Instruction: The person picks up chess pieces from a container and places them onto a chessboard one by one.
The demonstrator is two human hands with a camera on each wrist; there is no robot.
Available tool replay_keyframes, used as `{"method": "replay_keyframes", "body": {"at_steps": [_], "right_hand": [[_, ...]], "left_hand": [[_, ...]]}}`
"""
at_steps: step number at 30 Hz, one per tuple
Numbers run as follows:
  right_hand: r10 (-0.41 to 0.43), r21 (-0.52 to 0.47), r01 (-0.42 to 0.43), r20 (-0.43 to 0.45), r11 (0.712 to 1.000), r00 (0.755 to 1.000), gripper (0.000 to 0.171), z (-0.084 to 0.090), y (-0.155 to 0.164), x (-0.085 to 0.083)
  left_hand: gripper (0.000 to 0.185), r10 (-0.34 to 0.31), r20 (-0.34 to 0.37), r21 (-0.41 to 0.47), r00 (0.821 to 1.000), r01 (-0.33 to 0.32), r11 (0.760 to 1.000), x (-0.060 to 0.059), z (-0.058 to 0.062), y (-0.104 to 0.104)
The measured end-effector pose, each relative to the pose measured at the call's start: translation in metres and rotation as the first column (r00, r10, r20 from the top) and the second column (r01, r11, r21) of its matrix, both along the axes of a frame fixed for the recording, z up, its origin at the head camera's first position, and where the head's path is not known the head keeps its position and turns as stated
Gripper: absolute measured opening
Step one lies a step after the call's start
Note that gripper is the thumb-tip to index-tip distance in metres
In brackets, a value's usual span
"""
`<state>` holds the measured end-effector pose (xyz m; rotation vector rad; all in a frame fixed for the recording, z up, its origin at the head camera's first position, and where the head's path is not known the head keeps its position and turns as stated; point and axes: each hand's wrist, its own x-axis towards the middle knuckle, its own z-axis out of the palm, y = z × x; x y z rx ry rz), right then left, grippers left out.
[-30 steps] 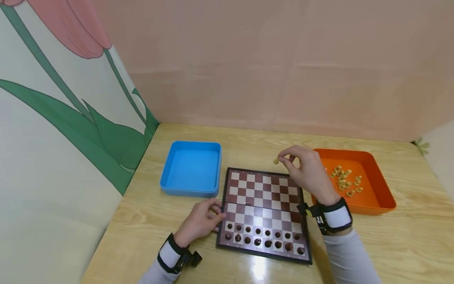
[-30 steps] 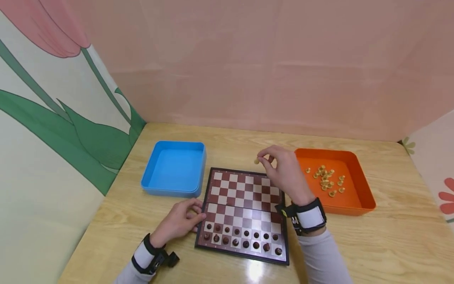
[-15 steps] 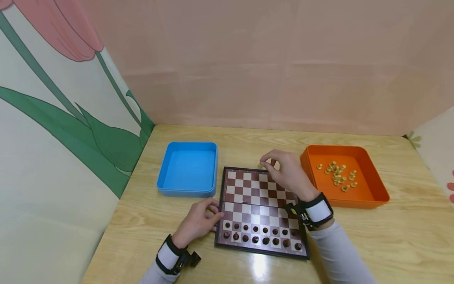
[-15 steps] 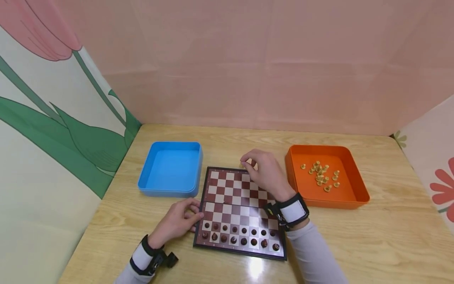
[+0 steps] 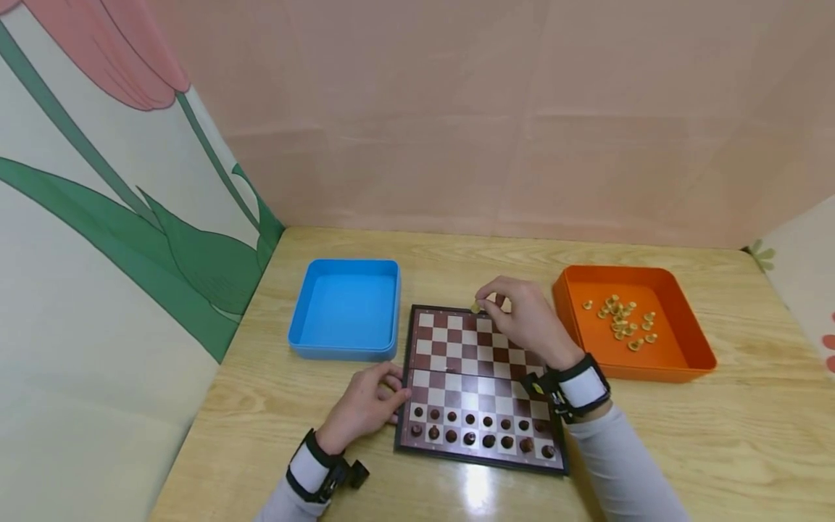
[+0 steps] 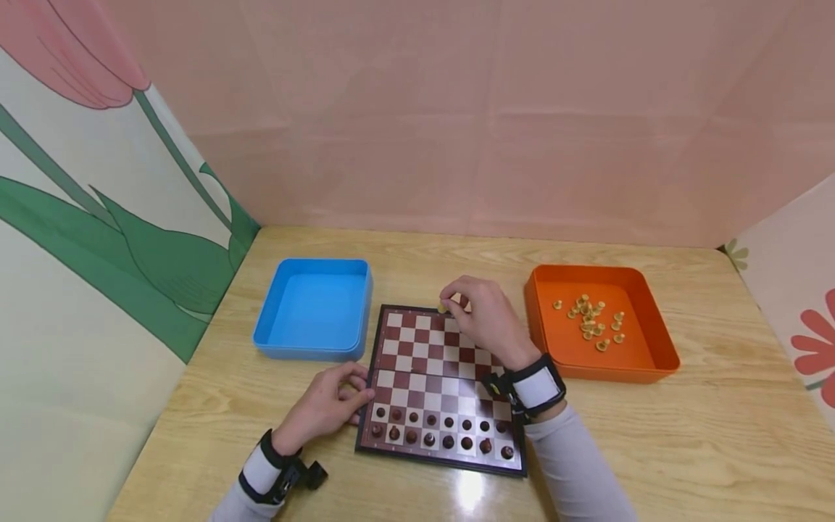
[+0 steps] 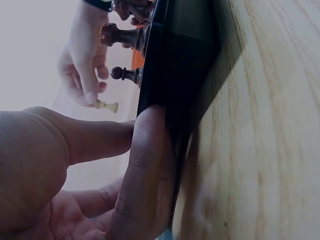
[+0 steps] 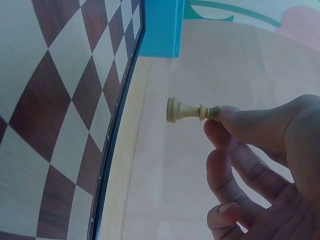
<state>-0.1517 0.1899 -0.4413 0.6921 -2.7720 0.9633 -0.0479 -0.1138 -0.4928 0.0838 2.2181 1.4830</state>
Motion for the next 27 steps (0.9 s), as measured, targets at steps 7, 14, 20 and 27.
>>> {"method": "replay_keyframes", "body": {"at_steps": [7, 14, 20, 27], "right_hand": [[-0.005, 0.002, 0.005, 0.023, 1.000, 1.000, 0.010, 0.0006, 0.0013, 0.0010], [0.013, 0.007, -0.013, 0.033, 1.000, 0.999, 0.008, 0.0024, 0.0023, -0.0017], [0.006, 0.011, -0.006, 0.035, 1.000, 0.999, 0.007, 0.0030, 0.0053, -0.0014], [0.003, -0.001, -0.003, 0.035, 1.000, 0.999, 0.008, 0.0021, 0.0056, -0.0030]], "left_hand": [[0.030, 0.003, -0.010, -0.005, 1.000, -0.003, 1.000, 0.0008, -0.0007, 0.0012], [0.030, 0.013, -0.012, -0.030, 1.000, -0.013, 0.999, -0.0002, 0.0006, 0.0018], [0.030, 0.005, -0.017, -0.034, 1.000, -0.006, 0.999, -0.0011, -0.0012, 0.0022], [0.029, 0.004, -0.016, -0.026, 1.000, -0.004, 1.000, -0.0017, 0.0007, 0.0018]]}}
